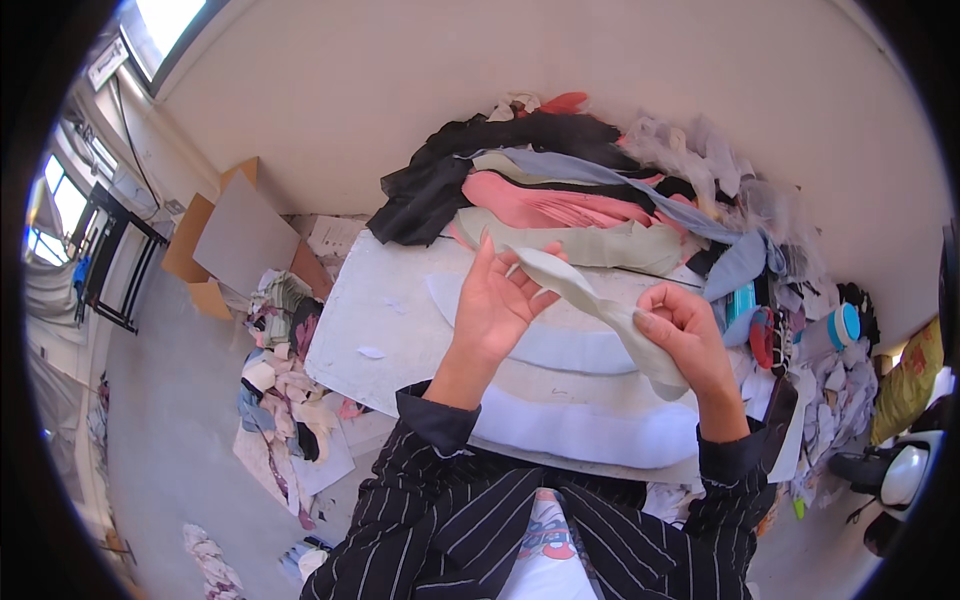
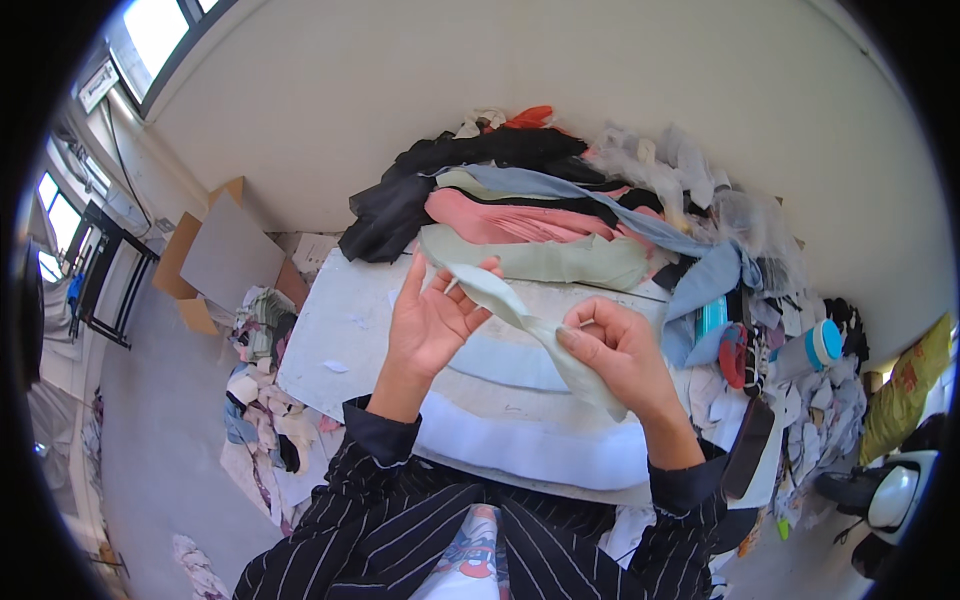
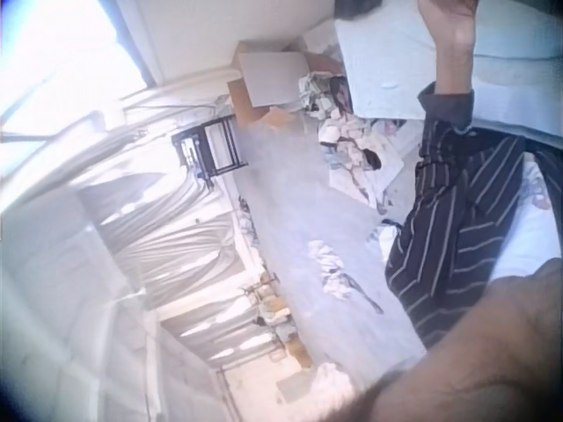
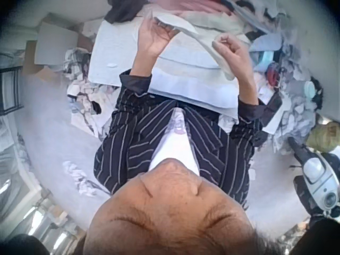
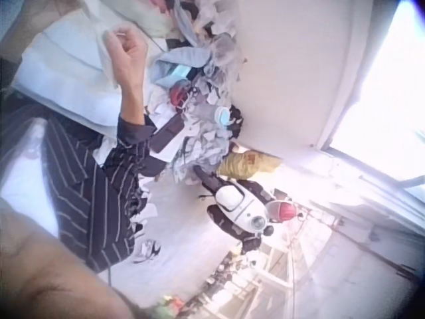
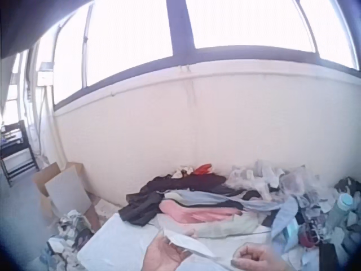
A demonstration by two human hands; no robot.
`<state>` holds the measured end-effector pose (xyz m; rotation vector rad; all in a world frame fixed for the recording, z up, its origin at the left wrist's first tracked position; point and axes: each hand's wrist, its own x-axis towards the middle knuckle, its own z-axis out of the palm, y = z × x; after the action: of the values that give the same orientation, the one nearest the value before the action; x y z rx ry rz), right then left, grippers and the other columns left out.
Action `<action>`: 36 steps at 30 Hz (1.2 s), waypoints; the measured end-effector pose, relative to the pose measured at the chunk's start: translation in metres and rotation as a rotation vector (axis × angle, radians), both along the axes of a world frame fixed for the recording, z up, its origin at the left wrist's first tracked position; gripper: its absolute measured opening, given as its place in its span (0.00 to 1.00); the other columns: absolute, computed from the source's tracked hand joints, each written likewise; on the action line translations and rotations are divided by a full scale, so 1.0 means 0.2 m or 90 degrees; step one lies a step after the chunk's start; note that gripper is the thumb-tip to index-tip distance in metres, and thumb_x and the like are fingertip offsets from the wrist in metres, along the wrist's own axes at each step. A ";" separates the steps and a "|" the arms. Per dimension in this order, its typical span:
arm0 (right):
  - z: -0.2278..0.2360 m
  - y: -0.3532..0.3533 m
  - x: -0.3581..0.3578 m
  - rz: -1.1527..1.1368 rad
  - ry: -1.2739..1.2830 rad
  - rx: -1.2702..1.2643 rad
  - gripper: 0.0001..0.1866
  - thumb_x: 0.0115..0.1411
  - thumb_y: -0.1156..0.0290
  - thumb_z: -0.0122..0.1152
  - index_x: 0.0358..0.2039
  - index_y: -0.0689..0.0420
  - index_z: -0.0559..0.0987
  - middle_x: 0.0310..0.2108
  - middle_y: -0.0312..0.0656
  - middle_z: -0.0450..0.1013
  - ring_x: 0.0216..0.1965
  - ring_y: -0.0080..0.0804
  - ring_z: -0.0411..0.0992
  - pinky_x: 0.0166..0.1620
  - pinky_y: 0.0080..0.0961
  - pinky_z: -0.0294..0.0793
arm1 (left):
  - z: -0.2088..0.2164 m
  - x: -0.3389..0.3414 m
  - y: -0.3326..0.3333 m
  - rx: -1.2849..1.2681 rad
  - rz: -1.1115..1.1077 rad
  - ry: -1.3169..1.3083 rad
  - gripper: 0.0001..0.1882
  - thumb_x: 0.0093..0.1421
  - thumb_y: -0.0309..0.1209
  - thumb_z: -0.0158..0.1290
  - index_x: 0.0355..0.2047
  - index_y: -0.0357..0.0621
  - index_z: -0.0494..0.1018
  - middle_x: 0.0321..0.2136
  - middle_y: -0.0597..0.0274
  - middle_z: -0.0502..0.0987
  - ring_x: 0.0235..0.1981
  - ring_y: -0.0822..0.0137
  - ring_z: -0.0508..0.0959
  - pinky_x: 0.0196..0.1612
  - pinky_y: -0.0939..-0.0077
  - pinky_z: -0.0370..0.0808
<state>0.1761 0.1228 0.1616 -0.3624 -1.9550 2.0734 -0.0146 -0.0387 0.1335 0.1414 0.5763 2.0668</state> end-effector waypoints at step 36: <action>-0.16 -0.07 -0.03 0.050 0.047 -0.166 0.06 0.65 0.69 0.60 0.36 0.57 0.76 0.30 0.26 0.72 0.30 0.10 0.66 0.34 0.10 0.66 | 0.25 0.20 -0.28 -0.255 0.546 0.797 0.18 0.65 0.21 0.54 0.55 0.36 0.72 0.27 0.75 0.71 0.26 0.87 0.68 0.32 0.95 0.61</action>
<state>0.1700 0.1086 0.1288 -0.2593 -1.6859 2.3641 0.0256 -0.0946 0.1838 1.1552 2.0651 2.3951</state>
